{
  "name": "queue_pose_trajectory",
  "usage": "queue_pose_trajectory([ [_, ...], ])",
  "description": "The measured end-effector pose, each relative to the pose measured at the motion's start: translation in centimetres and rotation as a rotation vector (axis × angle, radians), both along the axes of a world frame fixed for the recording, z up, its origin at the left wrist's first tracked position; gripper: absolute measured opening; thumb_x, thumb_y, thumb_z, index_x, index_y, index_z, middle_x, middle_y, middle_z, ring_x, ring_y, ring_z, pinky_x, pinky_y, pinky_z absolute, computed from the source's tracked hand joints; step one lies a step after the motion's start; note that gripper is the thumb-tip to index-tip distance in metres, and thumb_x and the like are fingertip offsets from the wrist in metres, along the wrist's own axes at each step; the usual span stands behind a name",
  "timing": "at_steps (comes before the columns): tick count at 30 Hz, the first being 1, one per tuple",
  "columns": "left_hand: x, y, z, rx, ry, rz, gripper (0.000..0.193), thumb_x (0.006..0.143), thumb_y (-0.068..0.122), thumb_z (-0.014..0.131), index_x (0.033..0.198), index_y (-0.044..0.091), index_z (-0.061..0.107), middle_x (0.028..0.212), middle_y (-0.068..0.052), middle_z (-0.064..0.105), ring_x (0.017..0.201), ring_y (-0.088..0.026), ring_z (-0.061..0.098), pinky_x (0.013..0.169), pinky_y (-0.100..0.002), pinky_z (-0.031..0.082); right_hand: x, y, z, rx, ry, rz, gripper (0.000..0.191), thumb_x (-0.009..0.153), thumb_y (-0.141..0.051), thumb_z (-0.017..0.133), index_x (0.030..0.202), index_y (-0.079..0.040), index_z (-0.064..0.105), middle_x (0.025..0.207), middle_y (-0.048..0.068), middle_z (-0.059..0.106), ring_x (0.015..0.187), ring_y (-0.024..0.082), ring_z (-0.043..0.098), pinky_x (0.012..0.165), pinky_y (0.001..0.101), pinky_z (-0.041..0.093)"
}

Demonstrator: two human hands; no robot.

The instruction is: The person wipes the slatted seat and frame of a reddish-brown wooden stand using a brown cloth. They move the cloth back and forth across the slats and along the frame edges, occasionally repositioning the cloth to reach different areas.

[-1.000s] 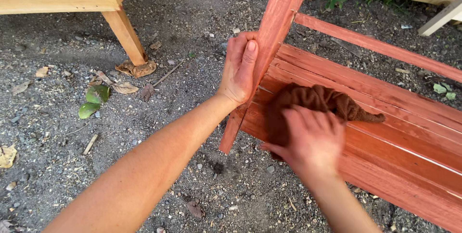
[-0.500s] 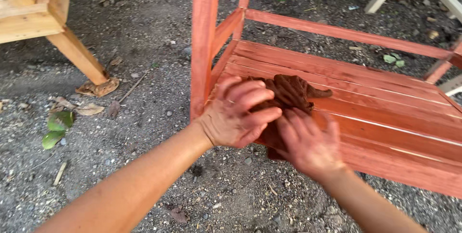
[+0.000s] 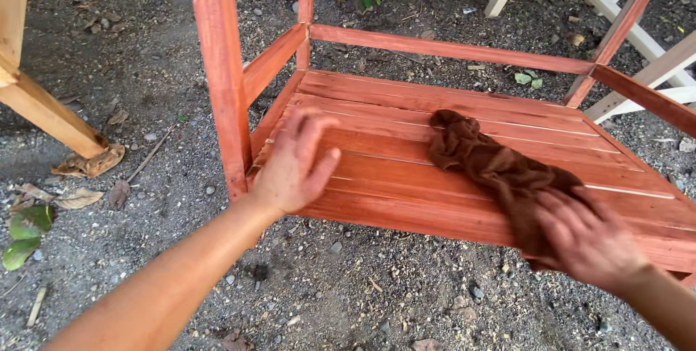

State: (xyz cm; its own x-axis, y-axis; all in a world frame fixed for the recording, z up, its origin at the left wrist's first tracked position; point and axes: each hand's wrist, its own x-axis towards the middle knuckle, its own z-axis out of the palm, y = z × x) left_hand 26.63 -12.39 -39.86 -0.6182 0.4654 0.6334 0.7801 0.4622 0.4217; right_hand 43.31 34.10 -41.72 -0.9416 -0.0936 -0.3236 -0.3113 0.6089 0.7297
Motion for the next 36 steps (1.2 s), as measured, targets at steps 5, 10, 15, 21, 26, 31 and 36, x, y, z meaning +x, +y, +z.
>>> queue_pose_trajectory([
  [5,-1.8,0.1,-1.0,0.226,-0.193,-0.023,0.032,0.098,0.012,0.063,0.128,0.008,0.054,0.122,-0.012,0.052,0.115,-0.028,0.057,0.105,-0.04,0.045,-5.4,-16.4,-1.4,-0.526,0.219,0.143,0.069,0.087,-0.034,0.054,0.151,-0.011,0.039,0.151,0.02,0.046,0.134,0.036,0.051,0.105,0.0553,0.041],
  [10,-3.3,-0.3,-1.9,0.22,-0.299,-0.031,0.021,0.103,0.019,0.055,0.121,0.009,0.06,0.12,-0.008,0.057,0.117,-0.027,0.057,0.104,-0.039,0.045,-10.4,-31.9,-1.2,-0.755,0.221,0.349,0.043,0.1,-0.027,0.049,0.133,-0.001,0.053,0.138,0.026,0.054,0.125,0.043,0.057,0.097,0.0575,0.051],
  [15,-3.7,-0.8,-1.9,0.211,-0.399,0.014,0.027,0.107,0.028,0.048,0.113,0.009,0.066,0.116,-0.011,0.055,0.12,-0.028,0.055,0.107,-0.039,0.043,-10.6,-32.4,0.0,-0.838,0.351,0.571,0.052,0.094,-0.038,0.054,0.131,-0.002,0.052,0.137,0.029,0.058,0.124,0.045,0.058,0.098,0.0618,0.05],
  [21,-2.3,-0.3,-1.2,-0.008,-0.355,-0.079,0.032,0.106,0.036,0.048,0.117,0.011,0.065,0.122,-0.01,0.054,0.124,-0.027,0.055,0.107,-0.041,0.042,-6.8,-22.8,0.4,-0.617,0.343,0.505,0.075,0.101,-0.058,0.038,0.159,-0.011,0.032,0.154,0.021,0.043,0.143,0.038,0.04,0.113,0.0718,0.026],
  [26,-1.7,0.3,0.3,-0.082,-0.389,-0.026,0.036,0.101,0.042,0.053,0.12,0.013,0.062,0.127,-0.009,0.056,0.123,-0.03,0.058,0.103,-0.043,0.046,-2.4,-10.7,0.6,-0.543,0.223,0.442,0.087,0.085,-0.05,0.047,0.162,-0.014,0.029,0.167,0.012,0.029,0.152,0.032,0.02,0.11,0.0758,0.01],
  [31,-1.3,0.7,0.5,-0.276,-0.48,0.138,0.04,0.097,0.044,0.055,0.126,0.018,0.058,0.136,-0.008,0.053,0.118,-0.032,0.06,0.099,-0.048,0.046,1.3,-1.7,-0.2,-0.58,0.326,0.606,0.073,0.097,-0.044,0.048,0.158,-0.008,0.034,0.165,0.016,0.034,0.153,0.035,0.021,0.115,0.0686,-0.004],
  [36,0.4,2.6,1.0,-0.319,-0.311,0.12,0.049,0.095,0.044,0.056,0.136,0.016,0.055,0.141,-0.014,0.05,0.123,-0.037,0.057,0.108,-0.055,0.039,4.8,7.1,-0.8,-0.561,0.273,0.468,0.065,0.093,-0.027,0.041,0.156,-0.008,0.037,0.164,0.015,0.035,0.154,0.032,0.022,0.119,0.0706,-0.006],
])
